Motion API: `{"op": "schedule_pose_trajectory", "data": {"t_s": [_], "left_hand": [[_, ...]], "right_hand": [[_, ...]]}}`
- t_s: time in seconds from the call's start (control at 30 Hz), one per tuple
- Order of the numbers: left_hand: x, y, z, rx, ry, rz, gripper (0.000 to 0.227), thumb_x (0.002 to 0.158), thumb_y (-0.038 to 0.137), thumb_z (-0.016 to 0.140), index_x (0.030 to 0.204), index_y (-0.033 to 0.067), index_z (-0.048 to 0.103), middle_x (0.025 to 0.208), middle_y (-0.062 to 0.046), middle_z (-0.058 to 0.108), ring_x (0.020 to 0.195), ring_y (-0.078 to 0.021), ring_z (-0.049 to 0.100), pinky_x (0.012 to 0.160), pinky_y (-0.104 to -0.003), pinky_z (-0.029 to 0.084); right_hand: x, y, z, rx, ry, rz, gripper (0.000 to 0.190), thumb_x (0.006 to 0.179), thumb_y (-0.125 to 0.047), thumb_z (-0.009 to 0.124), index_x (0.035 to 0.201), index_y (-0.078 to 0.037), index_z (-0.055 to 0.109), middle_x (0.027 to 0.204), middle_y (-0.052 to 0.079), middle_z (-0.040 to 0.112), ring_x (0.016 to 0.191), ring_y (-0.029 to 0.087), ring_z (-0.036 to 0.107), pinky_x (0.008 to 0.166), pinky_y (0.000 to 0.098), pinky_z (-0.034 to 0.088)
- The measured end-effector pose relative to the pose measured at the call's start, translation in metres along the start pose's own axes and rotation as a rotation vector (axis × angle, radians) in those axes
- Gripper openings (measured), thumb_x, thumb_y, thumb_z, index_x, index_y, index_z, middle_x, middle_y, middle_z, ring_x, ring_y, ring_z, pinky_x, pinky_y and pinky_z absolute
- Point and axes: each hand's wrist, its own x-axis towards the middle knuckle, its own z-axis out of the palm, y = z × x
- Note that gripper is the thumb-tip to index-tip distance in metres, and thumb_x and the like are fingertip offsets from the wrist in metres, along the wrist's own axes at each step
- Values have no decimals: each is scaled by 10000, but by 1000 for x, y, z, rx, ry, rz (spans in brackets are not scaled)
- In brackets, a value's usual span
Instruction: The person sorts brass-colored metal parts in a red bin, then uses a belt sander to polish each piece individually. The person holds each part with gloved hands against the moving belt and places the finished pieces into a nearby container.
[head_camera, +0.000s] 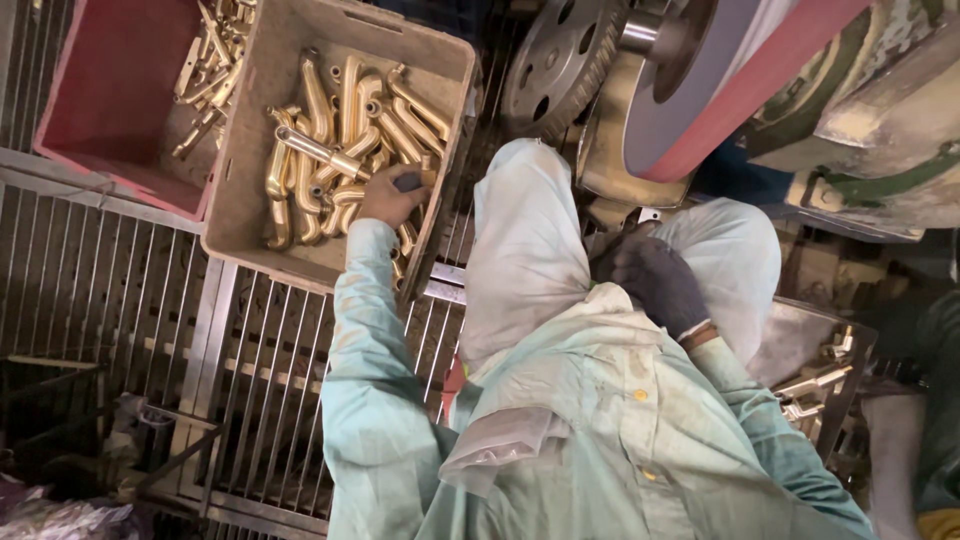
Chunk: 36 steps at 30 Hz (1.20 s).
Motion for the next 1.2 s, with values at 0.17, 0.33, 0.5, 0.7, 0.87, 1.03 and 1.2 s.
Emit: {"op": "schedule_pose_trajectory", "data": {"t_s": [0.17, 0.33, 0.5, 0.7, 0.87, 1.03, 1.2], "left_hand": [[-31, 52, -39, -500, 267, 79, 469, 825, 169, 869, 1229, 6, 696, 1029, -61, 751, 889, -143, 710, 802, -269, 573], [-67, 127, -69, -868, 387, 164, 475, 883, 154, 853, 1267, -30, 642, 925, -42, 691, 712, -113, 615, 601, -242, 502], [-87, 182, 12, -1133, 152, 47, 481, 896, 209, 801, 1272, -11, 600, 957, -62, 700, 692, -142, 654, 541, -288, 538], [-104, 220, 151, -1075, -158, -63, 304, 944, 235, 744, 1178, 43, 719, 1037, -46, 746, 880, -96, 687, 666, -262, 534], [-107, 228, 180, -1130, -316, -210, 342, 932, 281, 743, 1126, 8, 679, 899, -69, 723, 712, -142, 704, 475, -275, 495], [-108, 228, 183, -1091, -398, -214, 334, 953, 301, 730, 1108, 9, 682, 907, -80, 733, 705, -136, 711, 485, -262, 493], [-92, 221, 188, -1115, -420, -76, 351, 1018, 333, 696, 1118, -3, 711, 941, -53, 707, 774, -120, 679, 639, -300, 591]], "right_hand": [[-12, -4, 19, -124, 84, -24, 262, 1031, -298, 599, 1178, -85, 640, 1014, 69, 696, 852, 182, 684, 762, 337, 570], [-38, -25, 66, -693, -20, -367, 265, 1012, -212, 662, 1224, -53, 664, 1086, 58, 709, 928, 177, 658, 805, 327, 547], [-64, -59, 105, -1119, -36, -609, 499, 872, -204, 741, 1322, -45, 595, 1044, 94, 721, 921, 221, 706, 814, 347, 564], [-83, -76, 112, -1440, 38, -840, 464, 868, -255, 778, 1255, -36, 646, 1033, 188, 699, 910, 376, 677, 761, 446, 533], [-99, -72, 95, -1435, 41, -893, 233, 904, -228, 729, 1098, -98, 725, 979, 131, 714, 851, 352, 700, 731, 443, 548], [-99, -66, 80, -1474, 124, -913, 263, 891, -219, 708, 1102, -62, 709, 930, 162, 687, 789, 378, 668, 693, 470, 524], [-103, -64, 71, -1330, 213, -928, 116, 966, -177, 663, 975, -64, 689, 838, 137, 654, 737, 352, 652, 657, 447, 509]]}}
